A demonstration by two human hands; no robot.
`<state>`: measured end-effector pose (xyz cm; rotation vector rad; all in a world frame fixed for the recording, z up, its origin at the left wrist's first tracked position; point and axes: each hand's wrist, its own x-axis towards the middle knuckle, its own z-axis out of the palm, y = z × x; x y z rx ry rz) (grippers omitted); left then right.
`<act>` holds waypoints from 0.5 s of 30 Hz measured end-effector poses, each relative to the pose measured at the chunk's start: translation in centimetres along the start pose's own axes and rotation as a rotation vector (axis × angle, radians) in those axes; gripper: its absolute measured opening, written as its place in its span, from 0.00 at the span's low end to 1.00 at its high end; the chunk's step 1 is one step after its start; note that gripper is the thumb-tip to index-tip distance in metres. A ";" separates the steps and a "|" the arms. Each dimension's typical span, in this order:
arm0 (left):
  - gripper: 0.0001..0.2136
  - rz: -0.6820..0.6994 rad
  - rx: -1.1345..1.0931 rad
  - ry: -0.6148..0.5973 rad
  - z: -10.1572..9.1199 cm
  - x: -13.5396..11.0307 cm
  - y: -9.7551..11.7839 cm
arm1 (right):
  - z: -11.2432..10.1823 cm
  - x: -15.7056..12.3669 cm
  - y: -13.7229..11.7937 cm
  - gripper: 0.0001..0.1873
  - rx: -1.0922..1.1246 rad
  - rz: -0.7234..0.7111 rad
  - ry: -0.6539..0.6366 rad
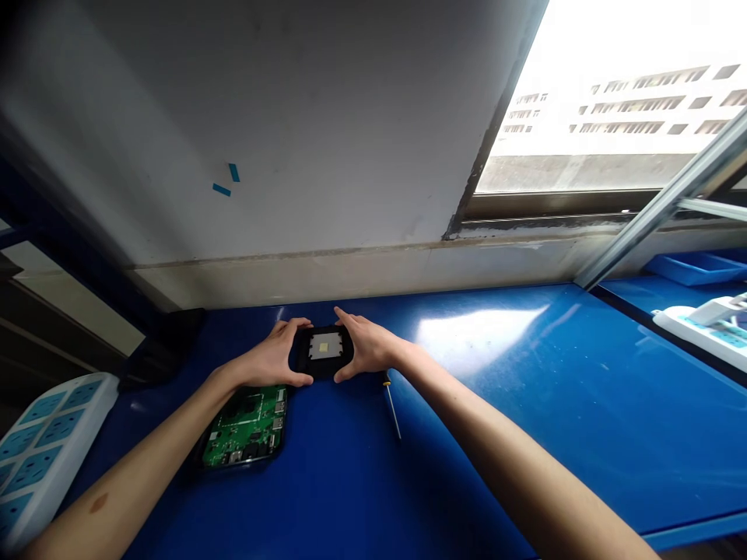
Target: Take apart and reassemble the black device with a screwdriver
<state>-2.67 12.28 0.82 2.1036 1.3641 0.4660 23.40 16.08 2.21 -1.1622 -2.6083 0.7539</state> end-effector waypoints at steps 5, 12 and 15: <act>0.50 0.010 0.002 0.014 0.1 0.0 -0.1 | 0.1 0.0 0.0 0.75 0.000 0.004 -0.005; 0.50 0.014 0.040 0.026 -0.8 -0.1 1.2 | -0.4 -0.2 -0.6 0.75 -0.023 -0.034 0.055; 0.49 0.025 0.068 0.035 -2.0 -0.3 2.4 | -1.3 -0.5 -1.2 0.73 -0.029 -0.061 0.102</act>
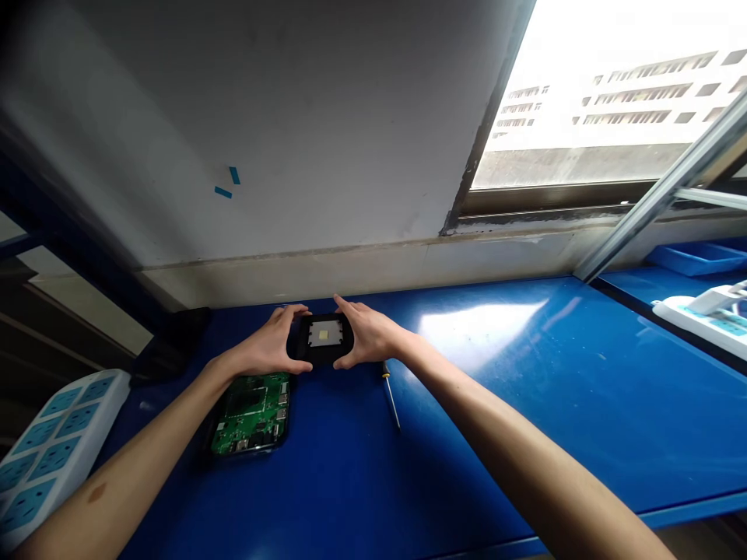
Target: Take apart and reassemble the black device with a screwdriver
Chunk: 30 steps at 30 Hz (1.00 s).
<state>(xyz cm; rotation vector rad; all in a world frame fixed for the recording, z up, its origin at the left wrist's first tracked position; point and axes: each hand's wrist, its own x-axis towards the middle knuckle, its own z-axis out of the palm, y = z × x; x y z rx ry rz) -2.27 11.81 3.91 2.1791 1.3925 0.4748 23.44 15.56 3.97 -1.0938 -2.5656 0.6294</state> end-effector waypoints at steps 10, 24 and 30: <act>0.48 0.059 0.054 0.006 -3.6 -1.0 4.4 | -4.8 -2.1 -2.5 0.74 -0.047 -0.055 0.072; 0.52 0.046 0.118 -0.078 6.0 -11.1 7.1 | 2.9 -12.6 -5.0 0.77 -0.051 -0.062 -0.125; 0.54 0.042 0.097 -0.078 6.9 -12.0 6.3 | 3.6 -13.2 -5.0 0.76 -0.017 -0.036 -0.169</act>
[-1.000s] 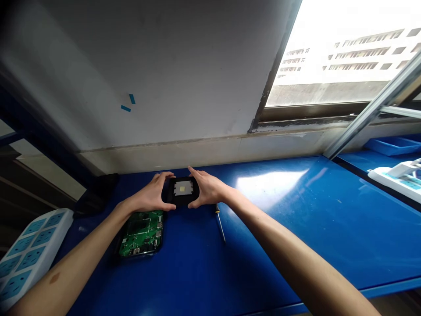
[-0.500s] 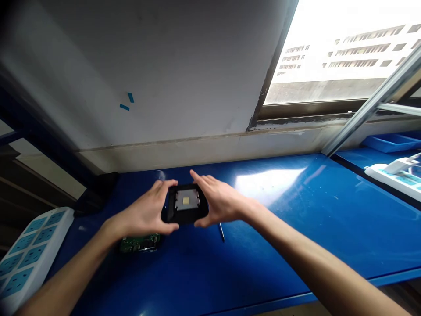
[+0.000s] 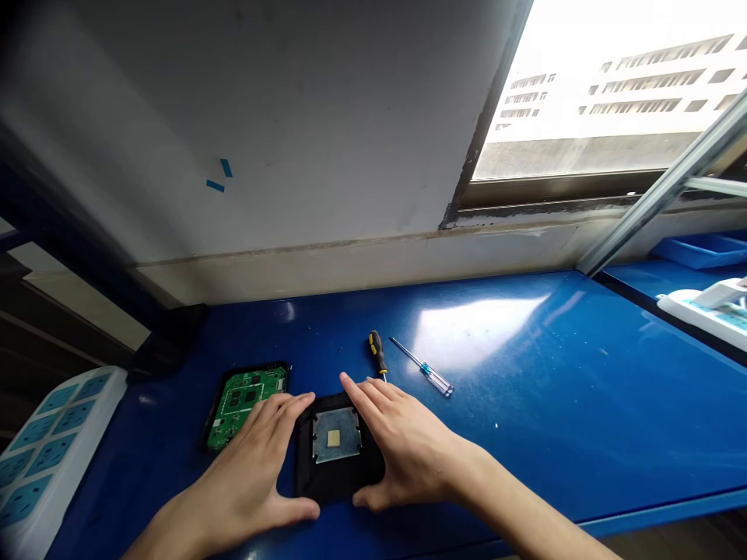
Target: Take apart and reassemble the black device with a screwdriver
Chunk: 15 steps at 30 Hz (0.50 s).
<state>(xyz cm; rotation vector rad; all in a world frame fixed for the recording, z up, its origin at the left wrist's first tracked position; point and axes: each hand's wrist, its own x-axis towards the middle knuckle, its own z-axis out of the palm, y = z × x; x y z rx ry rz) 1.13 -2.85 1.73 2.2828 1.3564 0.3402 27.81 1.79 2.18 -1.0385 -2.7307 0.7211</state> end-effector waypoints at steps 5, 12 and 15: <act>0.53 -0.017 0.025 -0.053 -0.7 0.8 0.0 | 0.0 0.3 0.3 0.74 -0.008 0.024 0.007; 0.51 -0.015 0.013 -0.076 -0.9 1.6 -1.0 | -1.5 1.2 1.1 0.60 -0.061 -0.054 0.120; 0.51 -0.032 0.001 -0.095 -0.5 1.4 -1.5 | -2.6 2.7 1.5 0.37 -0.172 0.154 0.318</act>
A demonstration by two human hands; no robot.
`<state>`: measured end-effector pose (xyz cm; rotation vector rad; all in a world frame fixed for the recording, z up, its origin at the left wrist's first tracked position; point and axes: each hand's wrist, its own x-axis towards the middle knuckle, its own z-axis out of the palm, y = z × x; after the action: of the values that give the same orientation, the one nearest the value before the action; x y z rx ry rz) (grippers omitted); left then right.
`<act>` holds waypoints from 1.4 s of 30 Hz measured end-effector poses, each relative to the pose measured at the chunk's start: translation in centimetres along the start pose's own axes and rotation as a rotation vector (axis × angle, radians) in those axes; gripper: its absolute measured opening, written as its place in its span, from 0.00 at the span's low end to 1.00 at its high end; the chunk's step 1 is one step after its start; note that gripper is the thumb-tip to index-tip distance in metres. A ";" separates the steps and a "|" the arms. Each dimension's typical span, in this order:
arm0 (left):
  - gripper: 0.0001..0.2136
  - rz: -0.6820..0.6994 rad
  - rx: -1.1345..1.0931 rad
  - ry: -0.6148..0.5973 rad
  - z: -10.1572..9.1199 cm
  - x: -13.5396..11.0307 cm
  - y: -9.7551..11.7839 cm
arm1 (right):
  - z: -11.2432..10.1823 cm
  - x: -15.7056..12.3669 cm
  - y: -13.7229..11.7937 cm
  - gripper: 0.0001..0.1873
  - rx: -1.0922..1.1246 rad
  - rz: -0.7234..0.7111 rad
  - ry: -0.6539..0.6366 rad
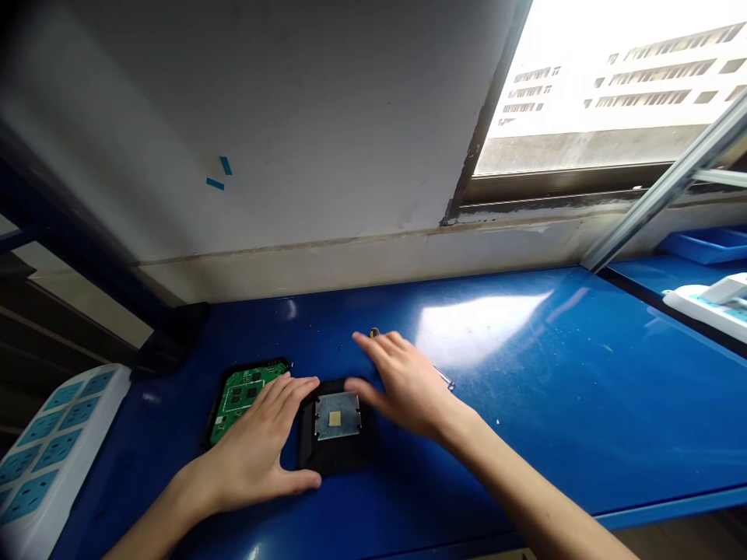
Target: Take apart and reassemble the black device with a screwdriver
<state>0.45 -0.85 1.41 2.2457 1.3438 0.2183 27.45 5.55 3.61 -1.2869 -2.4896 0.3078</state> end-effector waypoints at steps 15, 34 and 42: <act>0.49 0.028 0.148 0.020 0.5 -0.4 -0.1 | 0.6 2.7 1.6 0.26 0.070 0.288 0.257; 0.46 0.046 0.164 0.013 0.2 -0.3 0.3 | 1.8 0.5 0.5 0.41 0.414 -0.302 0.802; 0.45 0.065 0.153 0.050 0.4 -0.5 0.1 | 1.6 0.3 0.5 0.42 0.394 -0.305 0.783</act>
<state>0.45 -1.44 1.23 2.4287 1.3555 0.2021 27.04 6.03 1.98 -0.6673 -1.7918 0.1599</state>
